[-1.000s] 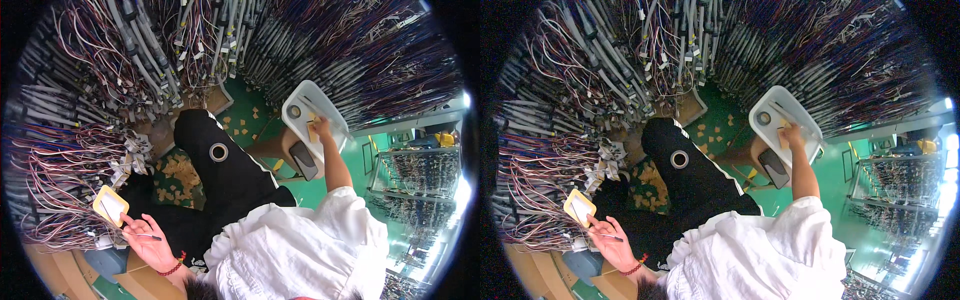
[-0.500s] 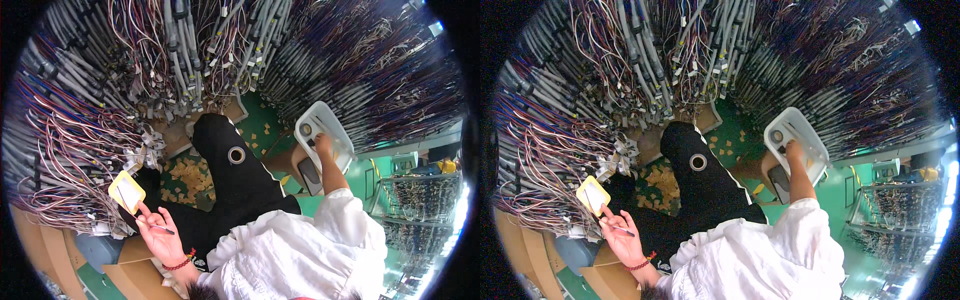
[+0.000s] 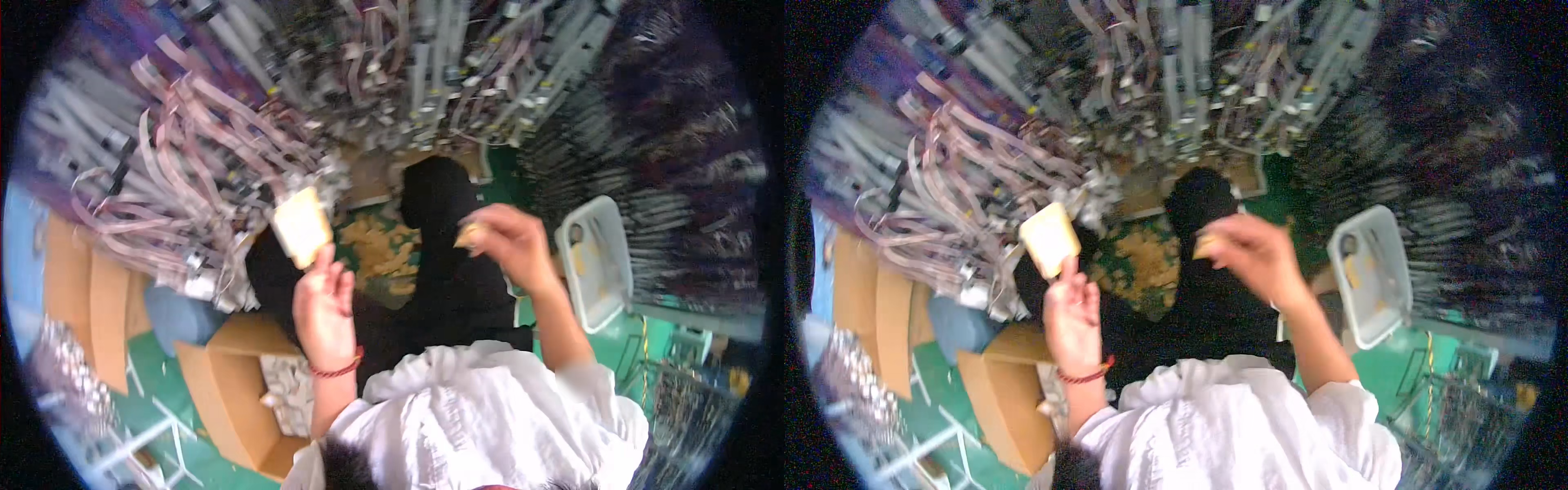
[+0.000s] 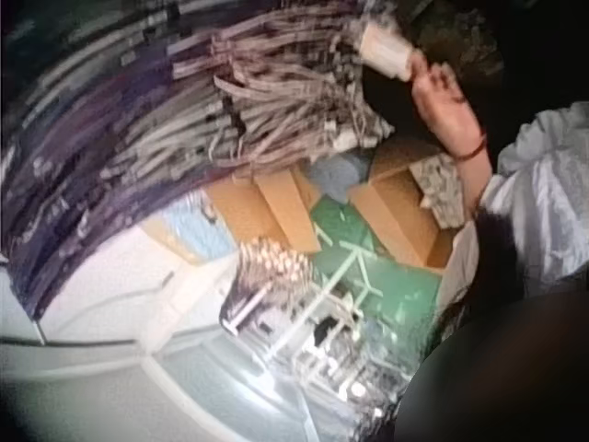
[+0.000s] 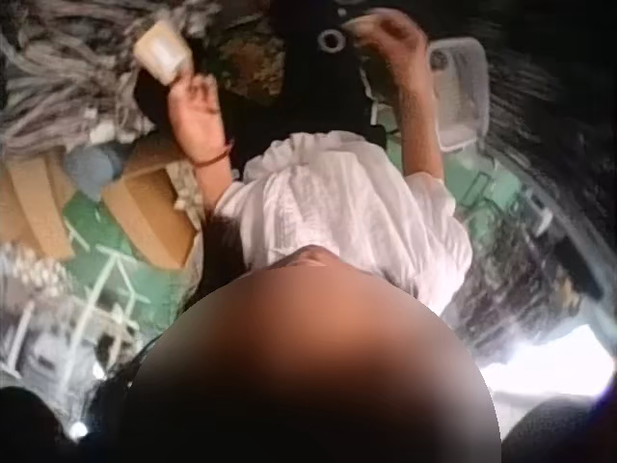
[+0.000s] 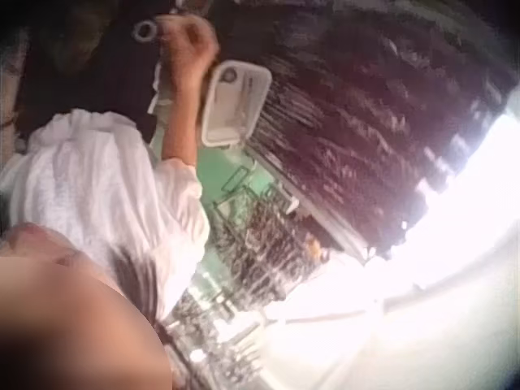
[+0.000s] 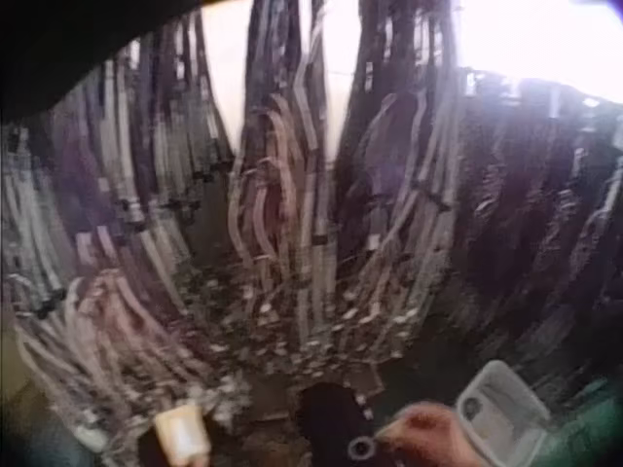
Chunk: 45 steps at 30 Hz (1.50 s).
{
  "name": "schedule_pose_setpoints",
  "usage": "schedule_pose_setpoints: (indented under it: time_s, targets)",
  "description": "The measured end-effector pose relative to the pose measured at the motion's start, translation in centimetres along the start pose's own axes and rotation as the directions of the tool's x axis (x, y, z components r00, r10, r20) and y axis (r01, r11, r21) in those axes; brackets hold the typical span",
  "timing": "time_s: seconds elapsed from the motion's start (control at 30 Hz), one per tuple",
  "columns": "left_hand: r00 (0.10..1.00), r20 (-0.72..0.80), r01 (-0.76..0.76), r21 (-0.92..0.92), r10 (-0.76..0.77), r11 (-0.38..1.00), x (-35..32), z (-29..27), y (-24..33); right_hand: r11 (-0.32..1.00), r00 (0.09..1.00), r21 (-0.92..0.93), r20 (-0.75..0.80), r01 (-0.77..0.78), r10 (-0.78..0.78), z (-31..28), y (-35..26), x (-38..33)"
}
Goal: The recorder is applying yellow adhesive tape to rectangular wire connectors as part of a wire harness assembly process.
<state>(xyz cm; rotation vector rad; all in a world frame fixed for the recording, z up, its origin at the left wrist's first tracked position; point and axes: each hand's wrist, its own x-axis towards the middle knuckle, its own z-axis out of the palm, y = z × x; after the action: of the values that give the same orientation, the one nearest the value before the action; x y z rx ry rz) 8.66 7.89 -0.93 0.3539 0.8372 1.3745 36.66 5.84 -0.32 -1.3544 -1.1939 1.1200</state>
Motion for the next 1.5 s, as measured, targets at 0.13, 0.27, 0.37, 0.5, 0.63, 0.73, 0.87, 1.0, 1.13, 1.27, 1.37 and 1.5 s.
schedule_pose_setpoints:
  time_s: [0.13,0.27,0.37,0.5,0.63,0.73,0.87,1.0,1.13,1.27,1.37,1.5]
  targets:
    - [1.000,0.001,-0.025,0.229,0.025,0.973,-1.6,-0.1,0.1,0.922,0.876,-0.092,0.358,0.377,-0.323,12.0,-4.0,2.8]
    - [1.000,0.001,-0.023,0.076,0.023,0.997,-2.0,-1.6,1.2,0.959,0.902,0.254,0.431,-0.126,0.004,14.7,-4.5,2.8]
    - [0.999,0.003,-0.045,0.091,0.045,0.995,-1.8,-2.4,1.7,0.859,0.852,0.393,0.517,-0.328,0.089,14.5,-3.7,2.7]
    - [0.997,0.037,-0.068,0.071,0.065,0.995,-1.4,-2.6,1.5,0.811,0.830,0.419,0.540,-0.408,0.139,14.7,-2.6,2.6]
    - [0.998,0.007,-0.064,0.017,0.064,0.998,-1.2,-2.4,1.3,0.879,0.887,0.410,0.460,-0.243,0.031,15.3,-2.5,2.2]
    - [0.999,-0.016,-0.031,0.028,0.031,0.999,-1.3,-2.1,1.1,0.949,0.914,0.297,0.406,-0.103,-0.028,15.5,-2.7,1.7]
    - [1.000,-0.014,0.010,0.010,-0.010,1.000,-1.4,-1.6,0.7,0.983,0.933,0.179,0.347,0.035,-0.097,15.7,-2.8,1.6]
    - [1.000,-0.014,-0.009,-0.029,0.008,1.000,-1.4,-1.5,0.7,0.974,0.938,0.225,0.330,0.033,-0.108,15.5,-3.0,1.4]
    - [0.998,-0.060,-0.005,-0.009,0.005,1.000,-1.4,-1.5,0.6,0.984,0.941,0.153,0.308,0.093,-0.137,15.5,-3.2,1.2]
    - [0.998,-0.032,-0.052,0.065,0.054,0.997,-1.4,-1.6,0.4,0.984,0.930,0.087,0.323,0.157,-0.177,15.7,-3.1,1.3]
    - [0.997,0.003,-0.075,0.126,0.076,0.989,-1.5,-1.6,0.3,0.990,0.937,0.086,0.324,0.110,-0.132,16.0,-3.0,1.3]
    - [0.993,-0.025,-0.115,0.124,0.118,0.986,-1.5,-1.7,0.2,0.988,0.955,0.097,0.263,0.117,-0.139,16.3,-3.2,1.2]
